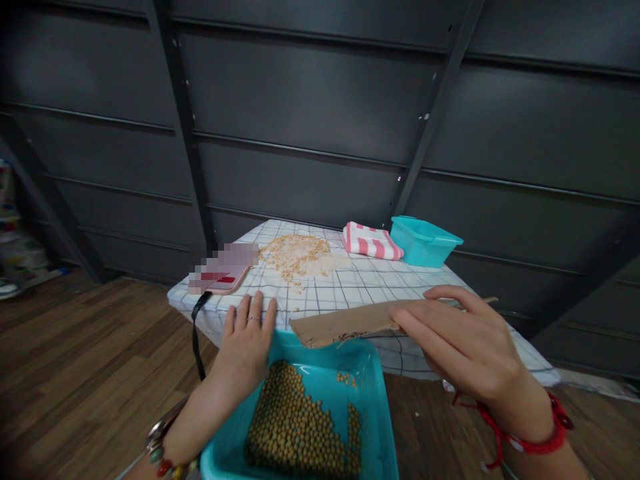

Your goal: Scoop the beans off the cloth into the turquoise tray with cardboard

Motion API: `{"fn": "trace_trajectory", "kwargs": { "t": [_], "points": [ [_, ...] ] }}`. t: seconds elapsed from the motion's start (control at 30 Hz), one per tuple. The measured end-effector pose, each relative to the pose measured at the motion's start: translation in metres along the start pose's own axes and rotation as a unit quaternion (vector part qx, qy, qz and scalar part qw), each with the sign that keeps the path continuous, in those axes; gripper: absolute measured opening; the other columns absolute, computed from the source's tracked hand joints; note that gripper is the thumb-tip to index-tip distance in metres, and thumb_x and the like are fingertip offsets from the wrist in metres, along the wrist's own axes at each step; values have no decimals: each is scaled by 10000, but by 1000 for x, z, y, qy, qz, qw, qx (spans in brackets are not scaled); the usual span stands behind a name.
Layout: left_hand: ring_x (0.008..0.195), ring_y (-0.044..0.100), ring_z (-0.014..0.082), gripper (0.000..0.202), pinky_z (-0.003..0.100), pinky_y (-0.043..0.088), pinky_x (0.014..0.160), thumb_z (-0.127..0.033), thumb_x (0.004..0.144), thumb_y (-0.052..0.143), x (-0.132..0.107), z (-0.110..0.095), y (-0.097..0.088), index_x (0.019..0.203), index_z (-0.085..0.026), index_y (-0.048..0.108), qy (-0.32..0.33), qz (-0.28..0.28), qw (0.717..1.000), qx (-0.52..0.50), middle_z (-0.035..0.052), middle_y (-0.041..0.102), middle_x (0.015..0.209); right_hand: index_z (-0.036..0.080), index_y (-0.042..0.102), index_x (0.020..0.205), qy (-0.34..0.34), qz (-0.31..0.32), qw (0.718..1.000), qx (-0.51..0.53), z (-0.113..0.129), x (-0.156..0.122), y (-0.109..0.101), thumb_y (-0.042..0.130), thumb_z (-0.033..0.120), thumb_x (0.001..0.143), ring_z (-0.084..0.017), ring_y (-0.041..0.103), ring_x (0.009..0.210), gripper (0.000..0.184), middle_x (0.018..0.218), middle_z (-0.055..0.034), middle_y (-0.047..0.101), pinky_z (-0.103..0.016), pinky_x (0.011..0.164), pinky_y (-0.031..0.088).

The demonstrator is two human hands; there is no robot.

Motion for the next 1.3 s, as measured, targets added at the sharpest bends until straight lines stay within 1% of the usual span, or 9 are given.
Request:
{"fn": "trace_trajectory", "kwargs": {
  "t": [0.17,0.37,0.53,0.7,0.93,1.0,1.1,1.2,1.3],
  "points": [
    [1276,253,380,627,540,267,1008,0,706,399,1,0,-1,1324,-74,322,-3,8,1000,3,251,295,1391,90,536,1011,-63,-16,997,-52,0,10,14,513,-36,730,-176,607,701,309,783,-100,665,-372,660,505],
    [1276,267,374,620,548,271,1003,9,714,382,0,0,0,1325,-81,323,0,-3,1000,-3,249,301,1390,160,530,1061,-22,-41,997,-69,-8,8,11,537,-27,715,-164,611,674,393,794,-56,671,-365,659,512],
    [1277,258,380,619,546,253,1014,13,707,378,0,0,1,1320,-60,327,-2,-3,1000,-10,256,304,1387,141,534,1032,-43,-43,993,-103,-11,9,16,564,-9,708,-156,601,640,357,758,-63,665,-347,636,508],
    [1275,257,382,651,534,259,1013,25,681,388,1,0,-1,1323,-62,321,-4,10,1000,-1,256,298,1389,126,531,1009,-49,-38,995,-77,-10,11,23,554,-13,718,-147,593,661,324,768,-72,661,-343,649,500],
    [1277,242,380,668,524,261,1015,15,671,399,0,0,-2,1327,-70,313,-1,20,1000,13,245,285,1396,147,516,1128,-17,-15,1000,-11,-6,0,2,511,-56,719,-171,601,722,457,827,-76,650,-375,667,502],
    [1279,235,378,677,519,261,1017,21,665,396,0,0,-2,1330,-74,310,-2,23,1000,18,239,279,1400,150,508,1161,3,-7,1000,15,-4,-4,-4,499,-78,713,-177,598,750,502,854,-85,640,-386,681,497],
    [1279,230,379,682,524,261,1016,19,665,402,1,-1,-2,1333,-77,304,-1,22,1000,20,238,274,1402,196,490,1199,37,-16,999,35,-5,-8,-10,504,-99,698,-176,594,769,582,862,-67,632,-384,689,494],
    [1277,229,383,655,535,261,1013,7,687,394,1,-1,-1,1332,-67,301,2,21,1000,16,248,269,1400,208,491,1194,32,-50,998,-14,-11,-8,-7,556,-67,689,-161,591,740,580,837,-49,636,-360,682,496],
    [1276,234,383,635,537,262,1011,4,703,381,2,-1,0,1329,-65,305,-1,18,1000,16,248,272,1398,177,538,1093,-1,-62,993,-96,-19,-2,5,591,-12,693,-147,585,696,446,804,-47,646,-341,680,497]
  ]
}}
Point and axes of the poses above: each hand's wrist, its own x-axis towards the middle knuckle, its own y-axis out of the palm, z = x × y, the point moved 3 cm from there along x, towards the middle knuckle
